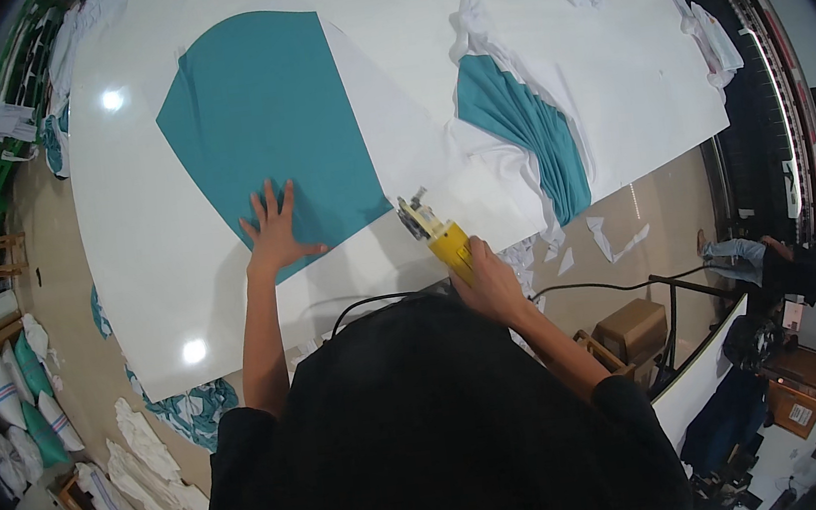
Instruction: The person uses a power rotary fabric cutter to cut out shapes from a large sheet of green and white fabric on a white production table, then lifts and rearranges the fabric to continue cutting.
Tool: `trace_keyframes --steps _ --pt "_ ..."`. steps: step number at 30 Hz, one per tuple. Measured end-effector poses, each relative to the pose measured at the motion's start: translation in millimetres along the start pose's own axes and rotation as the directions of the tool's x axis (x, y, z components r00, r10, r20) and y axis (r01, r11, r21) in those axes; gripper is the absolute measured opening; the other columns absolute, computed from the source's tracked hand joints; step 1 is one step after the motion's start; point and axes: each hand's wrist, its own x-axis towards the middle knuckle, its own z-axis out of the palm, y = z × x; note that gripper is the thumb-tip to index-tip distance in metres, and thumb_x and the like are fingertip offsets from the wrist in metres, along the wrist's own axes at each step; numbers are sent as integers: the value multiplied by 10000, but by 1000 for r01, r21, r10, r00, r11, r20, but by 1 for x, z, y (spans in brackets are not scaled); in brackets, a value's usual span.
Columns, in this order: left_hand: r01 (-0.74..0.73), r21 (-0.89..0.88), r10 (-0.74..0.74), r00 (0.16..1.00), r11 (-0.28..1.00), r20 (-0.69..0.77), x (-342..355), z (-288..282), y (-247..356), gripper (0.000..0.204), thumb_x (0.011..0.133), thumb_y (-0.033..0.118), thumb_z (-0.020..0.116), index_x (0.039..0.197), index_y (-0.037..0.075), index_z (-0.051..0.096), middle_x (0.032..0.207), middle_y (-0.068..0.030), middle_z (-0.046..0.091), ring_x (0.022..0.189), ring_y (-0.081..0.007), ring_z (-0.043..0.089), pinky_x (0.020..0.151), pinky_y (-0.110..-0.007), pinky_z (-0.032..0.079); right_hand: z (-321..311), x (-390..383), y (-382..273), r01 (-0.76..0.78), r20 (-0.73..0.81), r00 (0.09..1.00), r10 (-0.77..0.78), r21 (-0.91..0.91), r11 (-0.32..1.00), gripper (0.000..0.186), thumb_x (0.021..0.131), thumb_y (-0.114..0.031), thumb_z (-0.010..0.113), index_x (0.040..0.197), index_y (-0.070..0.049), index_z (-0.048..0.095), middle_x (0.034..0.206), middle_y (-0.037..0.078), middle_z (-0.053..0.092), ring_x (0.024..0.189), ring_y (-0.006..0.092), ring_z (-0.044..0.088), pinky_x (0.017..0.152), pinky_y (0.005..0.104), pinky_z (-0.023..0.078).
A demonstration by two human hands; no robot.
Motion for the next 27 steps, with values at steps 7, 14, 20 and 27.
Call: trace_keyframes --steps 7,14,20,27 --pt "15 -43 -14 1000 999 25 -2 -5 0 1499 440 565 968 1652 216 158 1718 -183 -24 1552 -503 -35 1115 -818 43 16 15 -16 22 -66 998 -23 -21 1000 543 932 -255 671 1256 81 393 1103 333 593 924 513 650 773 543 554" --pt "17 -66 -17 1000 998 10 -3 -2 0 1505 428 544 976 1653 223 162 1719 -180 -31 1554 -497 -43 1122 -810 18 18 19 -18 37 -97 995 -36 5 999 526 934 -255 668 1260 53 394 1059 354 611 882 530 648 747 557 543" --pt "1 -68 -1 1000 998 -5 -2 1 -2 1496 432 562 967 1651 218 170 1718 -186 -24 1552 -505 -37 1110 -823 20 15 28 -27 19 -76 997 -19 0 1000 474 946 -262 648 1211 39 395 1059 338 596 870 530 641 740 573 533" --pt "-6 -58 4 1000 998 -20 -2 3 -4 1507 422 583 961 1651 219 168 1717 -193 -15 1551 -509 -32 1099 -832 22 14 39 -35 31 -81 996 -33 -24 999 495 952 -257 641 1251 45 389 1060 372 612 880 546 637 749 567 529"
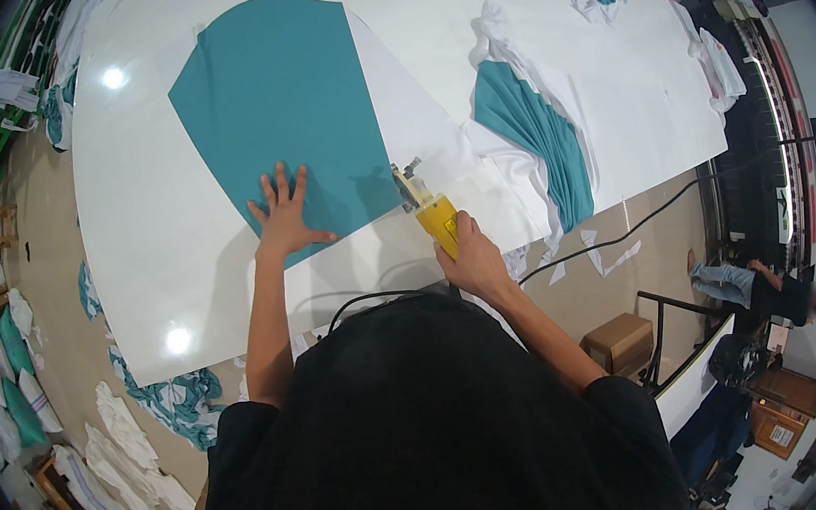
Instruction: The person uses a power rotary fabric cutter to cut out shapes from a large sheet of green and white fabric on a white production table, then lifts and rearranges the fabric to continue cutting.
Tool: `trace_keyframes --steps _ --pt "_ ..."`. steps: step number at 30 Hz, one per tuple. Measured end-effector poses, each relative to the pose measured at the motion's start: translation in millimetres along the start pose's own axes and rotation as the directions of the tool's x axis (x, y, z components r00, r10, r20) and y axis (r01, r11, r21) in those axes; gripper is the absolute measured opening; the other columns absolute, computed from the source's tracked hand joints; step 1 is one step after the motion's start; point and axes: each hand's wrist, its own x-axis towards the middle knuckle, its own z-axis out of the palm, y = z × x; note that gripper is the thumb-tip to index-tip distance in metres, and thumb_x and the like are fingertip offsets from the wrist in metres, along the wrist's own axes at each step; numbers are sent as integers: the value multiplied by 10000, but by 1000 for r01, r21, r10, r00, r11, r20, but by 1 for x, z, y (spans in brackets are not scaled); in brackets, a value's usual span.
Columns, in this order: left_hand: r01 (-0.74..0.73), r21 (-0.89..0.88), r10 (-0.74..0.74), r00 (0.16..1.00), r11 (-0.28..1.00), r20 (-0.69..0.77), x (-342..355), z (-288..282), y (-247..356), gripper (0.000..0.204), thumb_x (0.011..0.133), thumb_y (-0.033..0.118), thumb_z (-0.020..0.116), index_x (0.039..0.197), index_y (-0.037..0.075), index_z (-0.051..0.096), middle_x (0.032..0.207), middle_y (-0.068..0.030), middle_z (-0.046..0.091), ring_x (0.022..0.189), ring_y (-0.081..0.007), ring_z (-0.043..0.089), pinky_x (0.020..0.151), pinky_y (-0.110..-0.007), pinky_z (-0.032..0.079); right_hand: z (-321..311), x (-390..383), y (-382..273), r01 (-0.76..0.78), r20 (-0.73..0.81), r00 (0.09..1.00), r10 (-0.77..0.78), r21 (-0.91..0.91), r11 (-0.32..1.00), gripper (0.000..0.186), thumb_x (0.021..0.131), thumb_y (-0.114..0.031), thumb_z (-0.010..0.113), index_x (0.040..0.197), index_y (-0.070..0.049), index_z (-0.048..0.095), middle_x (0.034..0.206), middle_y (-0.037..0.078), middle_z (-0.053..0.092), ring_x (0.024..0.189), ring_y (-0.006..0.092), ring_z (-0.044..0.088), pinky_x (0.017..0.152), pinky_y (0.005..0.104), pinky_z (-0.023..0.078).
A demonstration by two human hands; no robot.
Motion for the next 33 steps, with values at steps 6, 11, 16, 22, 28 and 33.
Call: trace_keyframes --steps 6,11,16,22,28,33 --pt "4 3 -4 1000 1000 4 0 -1 1 1510 423 584 959 1653 222 161 1717 -190 -16 1551 -506 -33 1100 -831 19 2 5 -7 -42 1 999 42 41 998 477 944 -262 646 1210 41 390 1065 378 607 898 554 631 768 576 524" --pt "17 18 -17 1000 1000 18 0 -2 2 1519 427 599 952 1657 233 140 1719 -181 -33 1553 -496 -52 1108 -824 20 8 14 -15 -45 -41 998 47 42 998 496 934 -261 654 1213 49 385 1065 383 604 895 562 628 774 581 524" --pt "6 14 -6 1000 1000 -4 -2 -2 1 1515 427 581 959 1655 227 146 1718 -182 -28 1552 -500 -47 1107 -824 23 11 32 -21 -17 -82 996 19 27 999 440 941 -267 644 1150 29 394 1058 333 594 872 535 642 740 586 534" --pt "-5 -6 5 1000 1000 -18 -2 -4 3 1492 432 541 970 1650 208 175 1714 -198 -7 1551 -506 -26 1095 -833 22 14 66 -25 -8 -113 994 10 21 1000 440 925 -248 647 1140 35 389 1047 330 596 856 537 644 718 583 539" --pt "-2 -18 2 1000 1000 -16 -3 -7 5 1488 434 536 971 1649 203 179 1714 -198 -6 1552 -503 -27 1097 -832 24 9 105 -36 -9 -128 992 11 13 1000 433 915 -240 645 1137 33 392 1017 325 603 859 537 645 730 578 543" --pt "-2 -29 1 999 1000 -33 -3 -5 4 1468 446 518 974 1648 203 190 1713 -199 4 1552 -504 -17 1097 -833 32 6 135 -46 -18 -153 988 19 4 1000 417 914 -253 647 1119 20 408 993 318 608 855 532 648 746 572 545"
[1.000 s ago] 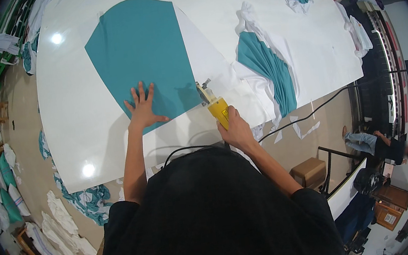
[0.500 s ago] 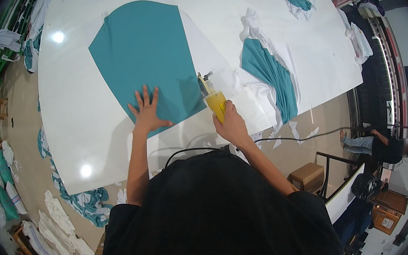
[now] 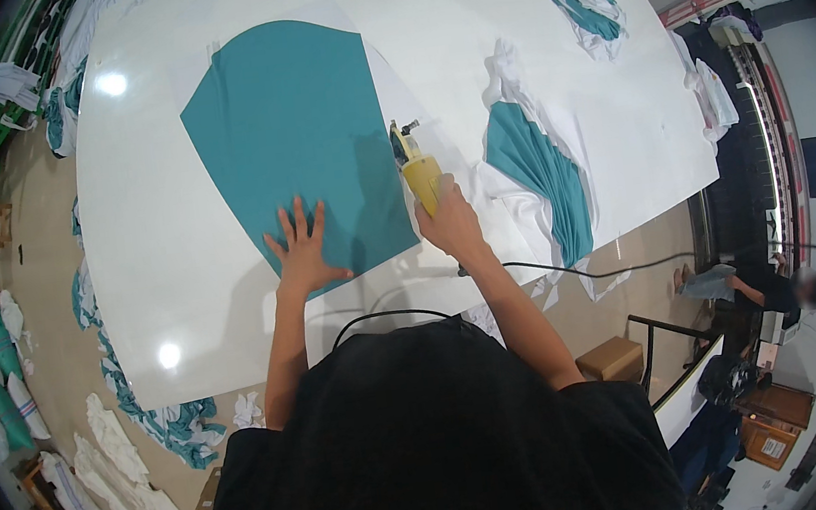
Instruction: The person uses a power rotary fabric cutter to cut out shapes from a large sheet of green and white fabric on a white production table, then lifts and rearranges the fabric to continue cutting.
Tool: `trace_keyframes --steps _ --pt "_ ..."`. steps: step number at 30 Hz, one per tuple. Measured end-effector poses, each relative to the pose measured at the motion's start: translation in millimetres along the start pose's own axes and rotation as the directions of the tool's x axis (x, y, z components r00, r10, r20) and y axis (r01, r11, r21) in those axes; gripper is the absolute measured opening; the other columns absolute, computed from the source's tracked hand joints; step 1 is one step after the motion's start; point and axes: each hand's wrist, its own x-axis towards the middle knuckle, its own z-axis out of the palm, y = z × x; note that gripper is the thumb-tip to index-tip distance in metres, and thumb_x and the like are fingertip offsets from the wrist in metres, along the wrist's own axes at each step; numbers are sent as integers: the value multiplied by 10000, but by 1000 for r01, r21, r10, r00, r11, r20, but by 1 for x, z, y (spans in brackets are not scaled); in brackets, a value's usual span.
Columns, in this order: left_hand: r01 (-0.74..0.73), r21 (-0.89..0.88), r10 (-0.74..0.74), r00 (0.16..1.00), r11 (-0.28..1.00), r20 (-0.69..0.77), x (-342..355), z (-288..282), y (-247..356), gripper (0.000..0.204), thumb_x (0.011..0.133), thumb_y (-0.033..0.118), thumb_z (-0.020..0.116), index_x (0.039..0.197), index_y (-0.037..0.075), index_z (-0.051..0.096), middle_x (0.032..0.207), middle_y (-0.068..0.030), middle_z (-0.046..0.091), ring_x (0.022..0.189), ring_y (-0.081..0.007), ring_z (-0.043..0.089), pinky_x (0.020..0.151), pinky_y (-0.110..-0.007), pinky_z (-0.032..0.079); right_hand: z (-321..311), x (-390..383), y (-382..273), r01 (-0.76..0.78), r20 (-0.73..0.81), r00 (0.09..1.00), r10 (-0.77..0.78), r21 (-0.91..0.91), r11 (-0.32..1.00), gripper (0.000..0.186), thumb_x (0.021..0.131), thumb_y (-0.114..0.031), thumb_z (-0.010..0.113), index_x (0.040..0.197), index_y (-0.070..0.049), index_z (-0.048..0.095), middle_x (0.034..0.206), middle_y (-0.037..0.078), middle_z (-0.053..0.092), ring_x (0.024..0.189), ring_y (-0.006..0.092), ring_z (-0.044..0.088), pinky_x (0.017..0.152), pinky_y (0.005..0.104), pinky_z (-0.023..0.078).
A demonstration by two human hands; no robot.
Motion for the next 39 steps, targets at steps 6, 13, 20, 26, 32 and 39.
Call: trace_keyframes --steps 6,13,20,26,32,39 --pt "-3 -23 3 1000 1000 -2 -1 -3 2 1456 453 488 977 1646 202 193 1712 -196 13 1551 -505 -1 1096 -835 43 4 39 -2 42 -31 999 -42 -10 999 445 911 -282 649 1125 19 402 981 322 609 856 525 648 744 565 546" --pt "-11 -27 10 1000 1000 -28 -1 0 0 1454 448 466 981 1644 202 198 1711 -196 28 1551 -505 10 1091 -839 47 4 87 -14 10 -17 1000 -11 -30 1000 491 900 -301 656 1146 38 399 1024 344 620 909 523 657 792 561 547" --pt "4 -45 -4 1000 999 -2 -1 -6 3 1440 440 450 983 1637 191 226 1710 -201 34 1552 -502 15 1093 -837 39 -2 132 -34 -32 20 999 33 -21 999 524 908 -313 649 1178 58 397 1068 347 623 951 508 671 816 545 555" --pt "-2 -39 2 1000 999 -17 0 -5 3 1443 436 459 979 1637 191 226 1706 -209 44 1548 -510 24 1098 -832 27 -2 174 -42 -2 -14 1000 1 -35 999 541 885 -307 666 1155 80 404 1019 365 638 915 518 677 792 553 566" --pt "3 -50 -4 1000 999 -18 0 -7 3 1448 433 443 985 1640 198 222 1704 -211 64 1548 -510 35 1103 -826 14 2 213 -46 48 -56 997 -51 -62 997 549 869 -312 675 1135 93 417 982 388 649 891 527 681 773 550 574" --pt "16 -53 -16 1000 998 5 -1 -10 4 1478 424 470 988 1649 235 195 1708 -199 73 1551 -500 43 1113 -818 13 -2 249 -58 -3 18 1000 5 -81 997 578 882 -323 664 1204 78 399 1105 342 640 977 482 697 821 528 585"
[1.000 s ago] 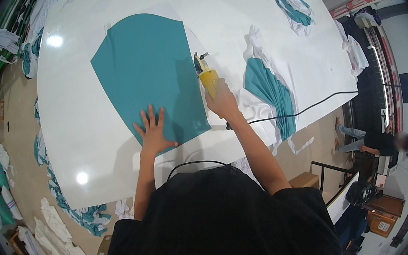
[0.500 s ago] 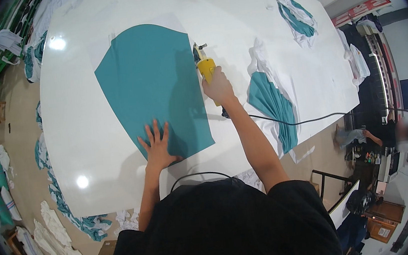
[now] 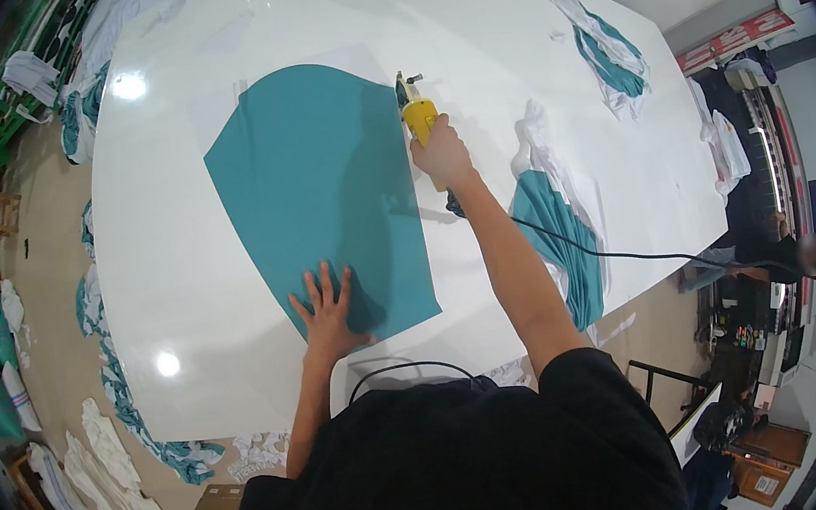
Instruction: The person uses a power rotary fabric cutter to cut out shapes from a large sheet of green and white fabric on a white production table, then lifts and rearranges the fabric to continue cutting.
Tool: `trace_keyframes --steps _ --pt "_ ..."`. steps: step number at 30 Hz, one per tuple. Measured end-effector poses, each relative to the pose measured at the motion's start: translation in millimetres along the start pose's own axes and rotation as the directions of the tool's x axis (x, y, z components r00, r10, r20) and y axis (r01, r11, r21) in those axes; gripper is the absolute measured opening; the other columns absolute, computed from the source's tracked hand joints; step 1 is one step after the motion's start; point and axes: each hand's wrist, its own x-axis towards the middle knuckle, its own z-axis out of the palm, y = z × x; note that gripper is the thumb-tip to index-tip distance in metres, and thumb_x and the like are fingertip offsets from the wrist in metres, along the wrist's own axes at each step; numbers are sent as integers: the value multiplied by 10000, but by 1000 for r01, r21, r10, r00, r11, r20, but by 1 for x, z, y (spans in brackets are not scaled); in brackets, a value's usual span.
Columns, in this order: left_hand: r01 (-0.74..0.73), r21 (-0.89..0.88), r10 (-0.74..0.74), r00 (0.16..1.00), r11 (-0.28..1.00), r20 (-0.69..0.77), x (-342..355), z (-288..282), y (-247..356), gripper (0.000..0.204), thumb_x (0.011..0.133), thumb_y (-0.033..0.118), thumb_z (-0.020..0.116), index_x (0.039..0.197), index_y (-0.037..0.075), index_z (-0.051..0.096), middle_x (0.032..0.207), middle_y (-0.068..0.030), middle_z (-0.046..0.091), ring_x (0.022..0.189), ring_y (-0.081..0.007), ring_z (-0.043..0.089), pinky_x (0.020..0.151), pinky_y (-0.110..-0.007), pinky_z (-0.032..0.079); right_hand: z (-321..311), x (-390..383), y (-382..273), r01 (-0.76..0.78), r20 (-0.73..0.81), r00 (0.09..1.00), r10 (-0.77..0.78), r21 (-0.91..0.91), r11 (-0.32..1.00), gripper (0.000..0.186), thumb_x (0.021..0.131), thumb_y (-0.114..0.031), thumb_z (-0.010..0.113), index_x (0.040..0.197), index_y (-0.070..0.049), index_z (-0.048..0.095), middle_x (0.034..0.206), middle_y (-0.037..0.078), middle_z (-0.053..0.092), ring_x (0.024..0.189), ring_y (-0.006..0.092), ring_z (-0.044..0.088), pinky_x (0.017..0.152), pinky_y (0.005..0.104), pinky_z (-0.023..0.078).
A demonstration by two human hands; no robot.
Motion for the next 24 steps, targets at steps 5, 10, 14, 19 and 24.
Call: trace_keyframes --steps 5,10,14,19,24 --pt "-2 18 3 999 1000 -32 -2 5 0 1501 406 500 982 1651 244 184 1716 -182 56 1556 -487 45 1121 -812 15 -4 26 -13 7 -5 1000 -7 12 1000 599 869 -333 660 1200 94 402 1078 368 650 964 503 691 820 529 584" --pt "-18 16 18 1000 1000 -5 -11 0 -12 1470 419 475 984 1646 287 197 1725 -135 63 1564 -462 47 1142 -793 23 -1 62 -13 20 -67 998 -19 12 1000 661 872 -384 655 1232 106 396 1080 379 656 976 512 689 841 531 581" --pt "9 120 -13 999 993 31 -70 -20 -92 1406 444 393 992 1630 341 239 1726 -90 106 1566 -443 77 1166 -769 51 -10 50 1 18 -61 998 -19 -9 1000 717 877 -449 670 1259 98 406 1086 365 668 1012 515 679 860 535 568" --pt "376 244 -356 926 894 -124 -145 -26 -195 1056 680 347 912 1576 187 377 1654 -192 269 1528 -454 207 1194 -704 135 -15 -70 29 143 -2 990 -143 42 989 604 921 -386 660 1244 67 424 977 379 669 912 546 665 781 575 543" --pt "425 -95 -430 831 900 -353 -94 -12 -137 1000 790 524 799 1593 153 333 1667 -237 193 1524 -509 154 1149 -760 136 -10 -188 48 182 73 980 -183 25 983 546 919 -310 667 1241 48 411 1019 365 659 909 548 652 781 594 527"
